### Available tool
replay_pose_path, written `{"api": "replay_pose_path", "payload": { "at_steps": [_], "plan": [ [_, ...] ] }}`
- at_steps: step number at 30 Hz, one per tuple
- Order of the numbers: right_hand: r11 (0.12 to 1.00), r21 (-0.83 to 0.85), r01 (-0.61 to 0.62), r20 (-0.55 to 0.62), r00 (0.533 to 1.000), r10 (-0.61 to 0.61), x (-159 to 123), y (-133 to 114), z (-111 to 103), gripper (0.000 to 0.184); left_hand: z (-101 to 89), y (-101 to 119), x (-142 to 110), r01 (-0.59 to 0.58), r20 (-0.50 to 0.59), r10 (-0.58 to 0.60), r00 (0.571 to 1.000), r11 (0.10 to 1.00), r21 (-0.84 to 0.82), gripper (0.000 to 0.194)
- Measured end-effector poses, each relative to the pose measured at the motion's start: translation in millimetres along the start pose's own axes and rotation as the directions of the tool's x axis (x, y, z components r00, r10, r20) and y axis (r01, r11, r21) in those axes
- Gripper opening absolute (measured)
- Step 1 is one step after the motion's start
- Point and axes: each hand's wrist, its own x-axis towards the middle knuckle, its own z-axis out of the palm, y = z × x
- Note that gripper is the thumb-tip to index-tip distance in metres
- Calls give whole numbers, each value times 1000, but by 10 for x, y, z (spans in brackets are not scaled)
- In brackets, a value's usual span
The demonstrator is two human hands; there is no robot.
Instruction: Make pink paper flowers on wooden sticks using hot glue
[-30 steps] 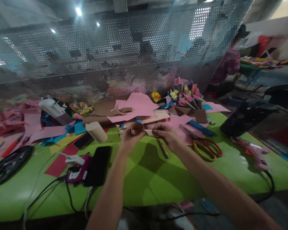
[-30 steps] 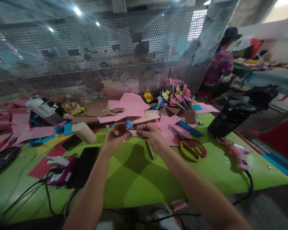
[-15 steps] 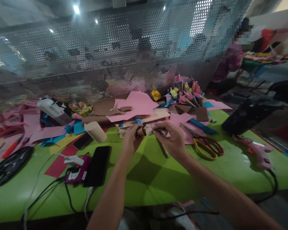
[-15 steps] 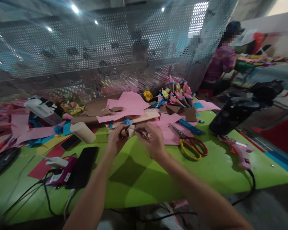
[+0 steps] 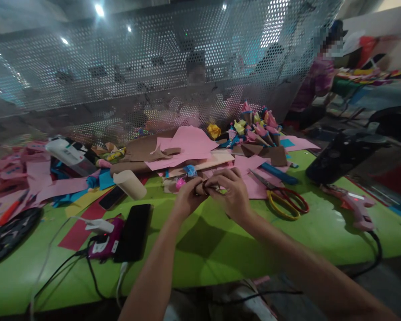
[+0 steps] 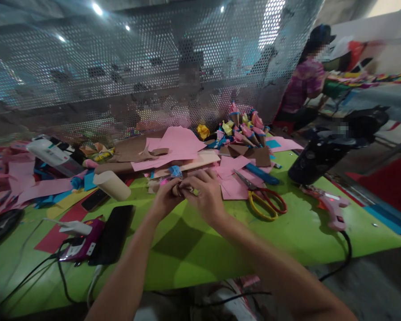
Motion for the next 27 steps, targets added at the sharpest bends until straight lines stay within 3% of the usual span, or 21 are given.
{"api": "replay_pose_path", "payload": {
  "at_steps": [4, 9, 17, 22, 27],
  "plan": [
    [988, -110, 109, 39, 994, -106, 24, -18, -42, 12, -13, 14, -8, 12, -32, -15, 999, 996, -84, 21],
    [974, -38, 222, 120, 969, -216, 32, -44, -71, 22, -37, 9, 3, 43, -52, -47, 998, 996, -80, 18],
    [957, -46, 286, 53, 957, -284, 39, -71, -98, 24, -41, 14, 27, 59, -78, -77, 994, 977, -207, 24],
    [953, -144, 266, 70, 963, -259, 19, -103, -118, 17, -72, 15, 37, 144, -85, -180, 980, 936, -323, 40],
    [963, -206, 171, 138, 980, -145, -7, -138, -152, 24, -69, 31, 31, 195, -78, -240, 967, 907, -373, 44]
  ]
}}
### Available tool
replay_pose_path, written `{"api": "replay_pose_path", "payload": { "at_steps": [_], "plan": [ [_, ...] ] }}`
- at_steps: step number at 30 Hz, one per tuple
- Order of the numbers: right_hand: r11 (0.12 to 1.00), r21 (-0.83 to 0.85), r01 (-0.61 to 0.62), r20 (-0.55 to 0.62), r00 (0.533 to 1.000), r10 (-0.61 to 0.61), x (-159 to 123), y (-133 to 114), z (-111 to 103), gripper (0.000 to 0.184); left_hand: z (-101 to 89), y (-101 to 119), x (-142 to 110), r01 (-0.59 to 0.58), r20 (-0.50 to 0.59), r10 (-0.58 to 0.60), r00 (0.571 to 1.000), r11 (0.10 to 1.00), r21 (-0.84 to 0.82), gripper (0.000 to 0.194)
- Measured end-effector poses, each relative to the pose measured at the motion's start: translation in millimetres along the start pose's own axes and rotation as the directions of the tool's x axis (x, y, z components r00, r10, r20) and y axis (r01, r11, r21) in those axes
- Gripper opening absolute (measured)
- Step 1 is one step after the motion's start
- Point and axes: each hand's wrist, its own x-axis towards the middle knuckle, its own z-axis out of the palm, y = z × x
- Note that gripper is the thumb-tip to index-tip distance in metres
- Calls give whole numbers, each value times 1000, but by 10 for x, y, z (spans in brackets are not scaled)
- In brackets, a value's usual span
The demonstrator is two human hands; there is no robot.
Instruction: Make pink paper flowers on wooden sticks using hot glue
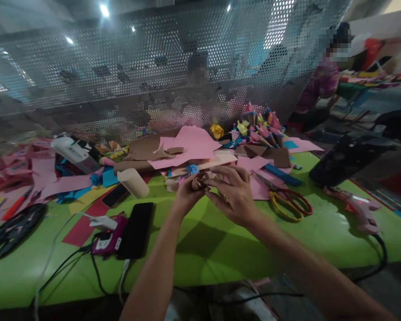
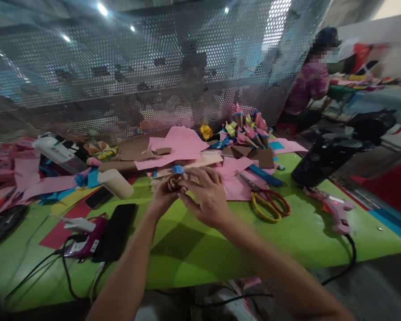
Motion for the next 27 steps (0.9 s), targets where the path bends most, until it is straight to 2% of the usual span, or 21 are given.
{"api": "replay_pose_path", "payload": {
  "at_steps": [4, 8, 11, 13, 16, 19, 23, 27],
  "plan": [
    [999, 47, -26, 96, 995, 22, 7, -15, 17, 23, 25, -22, -26, -34, -24, 33, 999, 999, -14, 40],
    [992, 118, -52, 194, 981, 28, 18, -9, 82, 21, 55, -11, -58, -62, 43, 68, 997, 990, -127, 40],
    [989, 134, -64, 178, 983, 39, 19, 5, 105, 17, 76, 6, -56, -63, 68, 74, 995, 986, -158, 38],
    [991, 129, -44, 132, 991, 26, 18, 7, 96, 16, 83, 5, -36, -61, 28, 66, 997, 988, -140, 37],
    [994, 106, 4, 35, 999, -8, 14, 2, 61, 20, 71, -6, 4, -35, -43, 33, 999, 999, -38, 39],
    [998, 69, -1, -15, 1000, 2, 7, 5, 40, 30, 54, -16, 20, -49, -67, 54, 996, 997, 63, 34],
    [1000, 5, -31, 30, 999, 31, -5, 7, 63, 35, 52, -37, -9, -144, -40, 145, 989, 989, 31, 27],
    [998, 24, -49, 111, 993, 46, -11, -27, 95, 28, 37, -64, -50, -217, -7, 217, 976, 976, 17, 22]
  ]
}}
